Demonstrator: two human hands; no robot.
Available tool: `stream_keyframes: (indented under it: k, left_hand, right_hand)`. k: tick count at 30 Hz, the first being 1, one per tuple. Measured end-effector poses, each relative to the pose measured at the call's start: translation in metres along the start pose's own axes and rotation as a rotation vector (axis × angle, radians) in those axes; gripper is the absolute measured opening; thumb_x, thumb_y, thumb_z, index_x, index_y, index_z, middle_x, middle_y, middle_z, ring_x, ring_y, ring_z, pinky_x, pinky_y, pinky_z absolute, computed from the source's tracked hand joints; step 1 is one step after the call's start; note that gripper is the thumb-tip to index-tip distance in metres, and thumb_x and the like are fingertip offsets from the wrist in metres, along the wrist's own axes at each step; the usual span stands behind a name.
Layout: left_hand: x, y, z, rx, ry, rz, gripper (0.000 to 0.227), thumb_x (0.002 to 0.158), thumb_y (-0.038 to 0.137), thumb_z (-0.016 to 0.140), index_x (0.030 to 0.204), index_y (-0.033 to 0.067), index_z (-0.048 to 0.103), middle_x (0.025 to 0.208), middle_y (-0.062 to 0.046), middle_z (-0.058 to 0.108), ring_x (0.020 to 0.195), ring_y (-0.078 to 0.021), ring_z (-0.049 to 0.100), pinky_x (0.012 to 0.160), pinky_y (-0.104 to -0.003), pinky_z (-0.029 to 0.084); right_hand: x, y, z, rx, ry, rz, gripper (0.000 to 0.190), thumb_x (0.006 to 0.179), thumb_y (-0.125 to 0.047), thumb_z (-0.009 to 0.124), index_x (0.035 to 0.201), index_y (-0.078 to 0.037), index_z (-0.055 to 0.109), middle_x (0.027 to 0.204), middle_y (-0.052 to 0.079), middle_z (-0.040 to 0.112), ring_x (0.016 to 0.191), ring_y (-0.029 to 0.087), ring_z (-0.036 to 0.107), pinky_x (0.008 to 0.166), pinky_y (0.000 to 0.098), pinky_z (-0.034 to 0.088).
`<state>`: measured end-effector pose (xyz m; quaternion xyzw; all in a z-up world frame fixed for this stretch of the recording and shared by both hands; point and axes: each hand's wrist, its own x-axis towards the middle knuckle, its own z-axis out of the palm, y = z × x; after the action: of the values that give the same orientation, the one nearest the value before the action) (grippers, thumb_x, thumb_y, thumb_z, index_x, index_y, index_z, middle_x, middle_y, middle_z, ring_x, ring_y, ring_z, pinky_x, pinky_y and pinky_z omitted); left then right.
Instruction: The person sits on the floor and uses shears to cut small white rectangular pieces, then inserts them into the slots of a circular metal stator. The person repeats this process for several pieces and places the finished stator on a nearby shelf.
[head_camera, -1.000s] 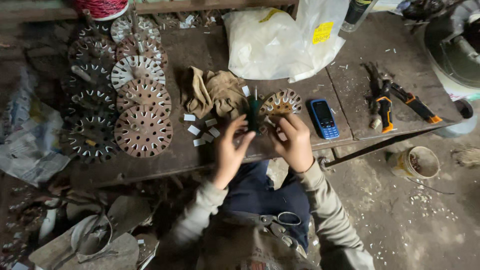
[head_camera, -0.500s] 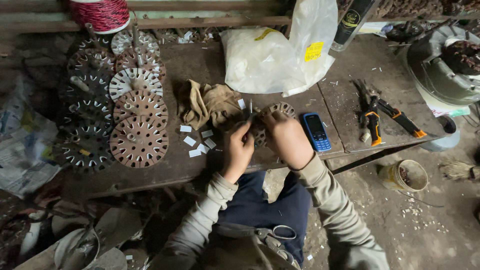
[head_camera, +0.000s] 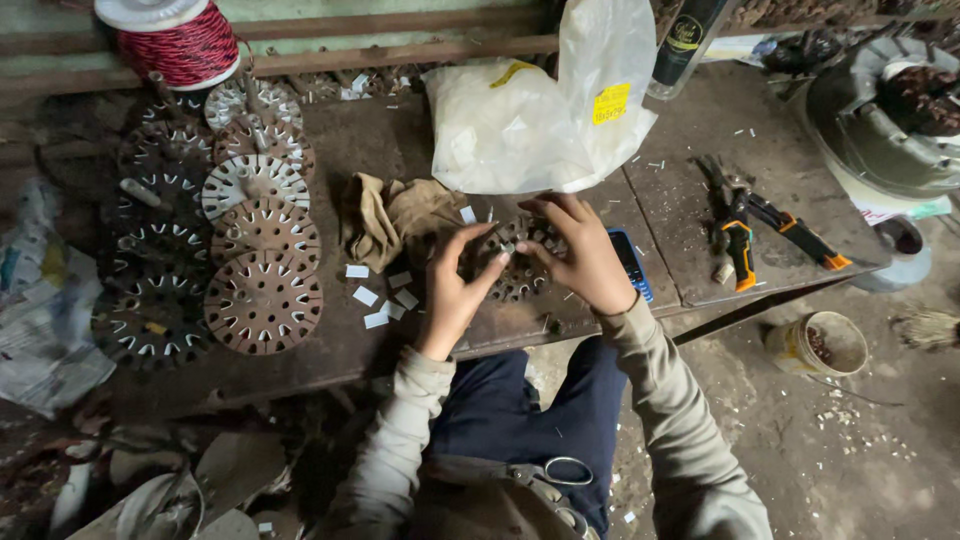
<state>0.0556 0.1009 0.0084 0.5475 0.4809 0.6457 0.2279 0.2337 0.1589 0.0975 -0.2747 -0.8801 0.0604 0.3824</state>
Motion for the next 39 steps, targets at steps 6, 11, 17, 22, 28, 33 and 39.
stream_keyframes:
  k: [6, 11, 17, 22, 28, 33, 39]
  left_hand:
    - [-0.002, -0.010, 0.012, -0.154, 0.054, -0.054, 0.034, 0.094, 0.011, 0.076, 0.125, 0.0012, 0.067, 0.118, -0.010, 0.074, 0.110, -0.0135, 0.068, 0.099, -0.029, 0.052]
    - [-0.005, -0.016, 0.013, -0.047, 0.068, -0.029, 0.033, 0.094, 0.011, 0.077, 0.123, 0.0007, 0.068, 0.115, -0.010, 0.076, 0.106, -0.0140, 0.069, 0.096, -0.029, 0.053]
    - [-0.005, -0.010, 0.015, -0.056, 0.100, -0.009, 0.031, 0.097, 0.013, 0.074, 0.125, 0.0006, 0.066, 0.116, -0.010, 0.075, 0.107, -0.0151, 0.069, 0.096, -0.030, 0.054]
    - [-0.005, -0.003, 0.009, -0.030, 0.044, 0.024, 0.037, 0.095, 0.017, 0.076, 0.125, -0.0014, 0.065, 0.116, -0.012, 0.072, 0.107, -0.0163, 0.068, 0.095, -0.030, 0.053]
    - [0.005, -0.010, 0.016, -0.026, 0.047, -0.136, 0.030, 0.094, 0.020, 0.077, 0.116, -0.0002, 0.071, 0.101, -0.007, 0.078, 0.094, -0.0127, 0.071, 0.087, -0.027, 0.055]
    - [-0.001, -0.011, 0.005, -0.089, 0.015, -0.028, 0.039, 0.092, 0.019, 0.079, 0.123, -0.0008, 0.065, 0.111, -0.010, 0.072, 0.101, -0.0153, 0.066, 0.089, -0.030, 0.052]
    - [-0.018, 0.014, -0.071, 0.437, 0.213, -0.075, 0.013, 0.102, 0.016, 0.070, 0.110, 0.0053, 0.073, 0.102, -0.011, 0.077, 0.090, -0.0245, 0.075, 0.076, -0.035, 0.056]
  right_hand:
    - [-0.009, 0.015, 0.011, 0.240, -0.112, 0.200, 0.042, 0.088, -0.020, 0.082, 0.117, 0.002, 0.062, 0.101, 0.020, 0.061, 0.087, 0.038, 0.064, 0.075, 0.0388, 0.052]
    - [-0.009, 0.010, 0.014, 0.262, -0.068, 0.204, 0.039, 0.087, -0.017, 0.080, 0.117, 0.001, 0.064, 0.098, 0.018, 0.062, 0.085, 0.036, 0.066, 0.074, 0.0372, 0.052]
    - [-0.003, -0.003, 0.016, 0.210, -0.050, 0.259, 0.041, 0.088, -0.017, 0.080, 0.122, 0.000, 0.065, 0.102, 0.019, 0.064, 0.092, 0.036, 0.067, 0.077, 0.0375, 0.053]
    - [-0.015, -0.023, 0.010, 0.085, 0.115, 0.147, 0.053, 0.090, -0.012, 0.078, 0.137, 0.005, 0.058, 0.131, 0.025, 0.059, 0.120, 0.042, 0.058, 0.101, 0.0434, 0.047]
    - [-0.152, -0.052, 0.028, 0.044, 0.229, 0.469, 0.036, 0.091, -0.004, 0.075, 0.125, -0.001, 0.062, 0.121, 0.019, 0.063, 0.112, 0.038, 0.064, 0.098, 0.0380, 0.052]
    - [-0.340, -0.053, 0.068, 0.002, -0.542, 0.747, 0.034, 0.084, -0.006, 0.073, 0.115, 0.000, 0.061, 0.116, 0.023, 0.060, 0.110, 0.040, 0.062, 0.095, 0.0394, 0.050]
    - [-0.464, -0.043, 0.097, -0.089, -0.716, 0.447, 0.060, 0.081, -0.013, 0.063, 0.138, 0.003, 0.053, 0.138, 0.024, 0.055, 0.126, 0.042, 0.055, 0.106, 0.0439, 0.046]
